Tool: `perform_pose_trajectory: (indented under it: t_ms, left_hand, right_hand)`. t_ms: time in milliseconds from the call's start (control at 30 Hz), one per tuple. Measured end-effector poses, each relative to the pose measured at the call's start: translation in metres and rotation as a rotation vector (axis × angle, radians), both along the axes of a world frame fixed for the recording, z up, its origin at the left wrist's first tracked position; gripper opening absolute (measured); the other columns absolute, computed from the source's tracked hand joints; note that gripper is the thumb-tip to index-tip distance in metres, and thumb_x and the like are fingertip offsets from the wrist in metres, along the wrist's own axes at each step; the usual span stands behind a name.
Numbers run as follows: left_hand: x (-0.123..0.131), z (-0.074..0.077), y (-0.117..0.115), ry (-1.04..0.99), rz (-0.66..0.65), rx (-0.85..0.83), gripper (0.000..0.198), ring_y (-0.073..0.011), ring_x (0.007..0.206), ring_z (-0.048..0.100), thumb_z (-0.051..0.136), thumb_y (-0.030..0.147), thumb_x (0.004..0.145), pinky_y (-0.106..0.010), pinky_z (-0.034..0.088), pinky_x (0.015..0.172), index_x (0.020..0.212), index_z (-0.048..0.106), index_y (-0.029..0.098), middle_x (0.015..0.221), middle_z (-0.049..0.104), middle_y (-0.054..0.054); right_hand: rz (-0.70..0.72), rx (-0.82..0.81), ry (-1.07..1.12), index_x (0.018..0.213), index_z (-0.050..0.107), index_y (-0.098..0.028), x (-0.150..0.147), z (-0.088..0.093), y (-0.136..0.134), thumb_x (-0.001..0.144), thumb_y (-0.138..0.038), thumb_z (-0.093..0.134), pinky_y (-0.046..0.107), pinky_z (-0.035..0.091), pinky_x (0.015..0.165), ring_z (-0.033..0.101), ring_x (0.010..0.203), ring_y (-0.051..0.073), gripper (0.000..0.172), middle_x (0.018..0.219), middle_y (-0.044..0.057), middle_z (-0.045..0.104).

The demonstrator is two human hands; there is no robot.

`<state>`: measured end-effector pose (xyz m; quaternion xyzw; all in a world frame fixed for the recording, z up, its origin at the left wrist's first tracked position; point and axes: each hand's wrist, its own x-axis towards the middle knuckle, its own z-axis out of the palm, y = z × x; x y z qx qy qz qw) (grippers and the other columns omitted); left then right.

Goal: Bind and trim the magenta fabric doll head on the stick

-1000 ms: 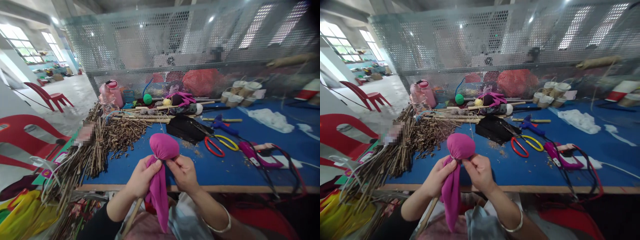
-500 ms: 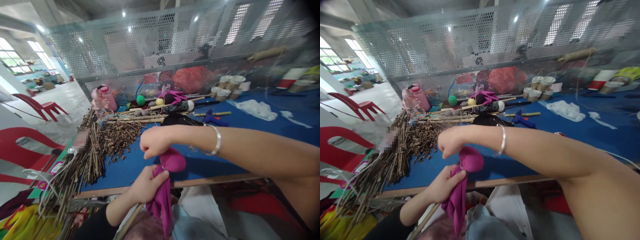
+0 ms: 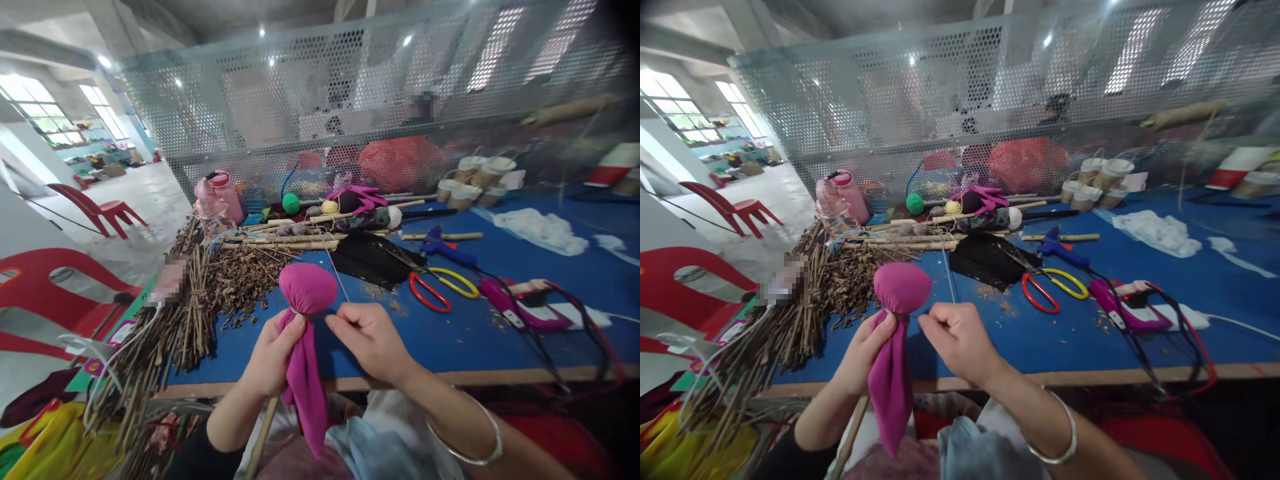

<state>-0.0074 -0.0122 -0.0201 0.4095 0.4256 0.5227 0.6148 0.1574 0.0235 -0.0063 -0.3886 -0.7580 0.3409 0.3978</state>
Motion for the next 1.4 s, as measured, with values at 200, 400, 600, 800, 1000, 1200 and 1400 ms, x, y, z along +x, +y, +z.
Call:
perform_pose_trajectory:
  t_ms: [200,400,600,800,1000,1200,1400]
  left_hand:
    - [-0.004,-0.017,0.008,-0.194,-0.158,-0.127,0.046,-0.0078,0.043,0.042,0.065,0.06,0.072,-0.02,0.034,0.044,0.075,0.056,0.015,0.051,0.051,0.003]
    - [0.001,-0.032,0.005,-0.503,-0.456,-0.32,0.059,-0.0061,0.034,0.029,0.049,0.075,0.071,-0.018,0.025,0.034,0.075,0.054,0.017,0.045,0.036,0.007]
    - [-0.025,-0.015,0.017,-0.06,-0.193,-0.178,0.062,-0.0178,0.072,0.06,0.043,0.07,0.079,-0.029,0.046,0.067,0.098,0.064,0.014,0.083,0.066,-0.008]
    - [-0.024,0.024,0.021,0.461,0.306,0.068,0.059,-0.0255,0.118,0.049,0.061,0.054,0.077,-0.033,0.033,0.099,0.122,0.055,0.017,0.128,0.057,-0.011]
    - [0.019,-0.004,0.003,0.641,0.07,0.141,0.04,-0.0237,0.09,0.058,0.053,0.046,0.085,-0.032,0.042,0.083,0.108,0.058,0.013,0.098,0.066,-0.009]
    - [-0.018,0.0,-0.008,0.463,0.083,0.14,0.042,-0.0185,0.081,0.053,0.045,0.054,0.087,-0.026,0.041,0.077,0.089,0.059,0.015,0.077,0.06,-0.003]
    - [0.008,0.005,-0.018,0.549,-0.434,0.126,0.039,-0.0174,0.077,0.051,0.048,0.048,0.087,-0.026,0.041,0.074,0.089,0.063,0.012,0.08,0.06,-0.003]
  right_hand:
    - [0.003,-0.326,0.268,0.066,0.052,-0.016,-0.002,-0.019,0.014,0.073,-0.042,0.064,0.021,0.03,0.049,0.033,0.052,0.008,0.029,0.054,-0.006,0.038]
    - [0.178,-0.308,0.186,0.124,0.05,-0.017,0.008,-0.012,0.036,0.067,-0.036,0.074,0.02,0.03,0.046,0.034,0.046,0.008,0.064,0.051,-0.01,0.04]
    - [0.158,-0.148,-0.097,0.127,0.053,-0.017,0.019,0.003,0.038,0.075,-0.036,0.068,0.021,0.021,0.043,0.027,0.046,0.008,0.057,0.049,-0.01,0.034]
    - [-0.016,0.048,-0.319,0.125,0.056,-0.015,0.015,0.007,0.03,0.078,-0.035,0.064,0.024,0.022,0.047,0.034,0.043,0.01,0.052,0.045,-0.009,0.039]
    - [-0.078,0.079,-0.376,0.127,0.054,-0.015,0.018,0.012,0.02,0.079,-0.041,0.062,0.025,0.024,0.049,0.039,0.045,0.012,0.054,0.048,-0.007,0.043]
    - [0.233,-0.092,-0.205,0.084,0.065,-0.014,0.044,-0.008,0.044,0.088,-0.034,0.049,0.021,0.036,0.055,0.046,0.056,0.01,0.026,0.061,-0.002,0.055]
    - [0.571,0.278,-0.675,0.079,0.071,-0.017,-0.004,0.013,0.089,0.084,-0.024,0.057,0.021,0.035,0.059,0.06,0.069,0.013,0.017,0.074,0.001,0.07]
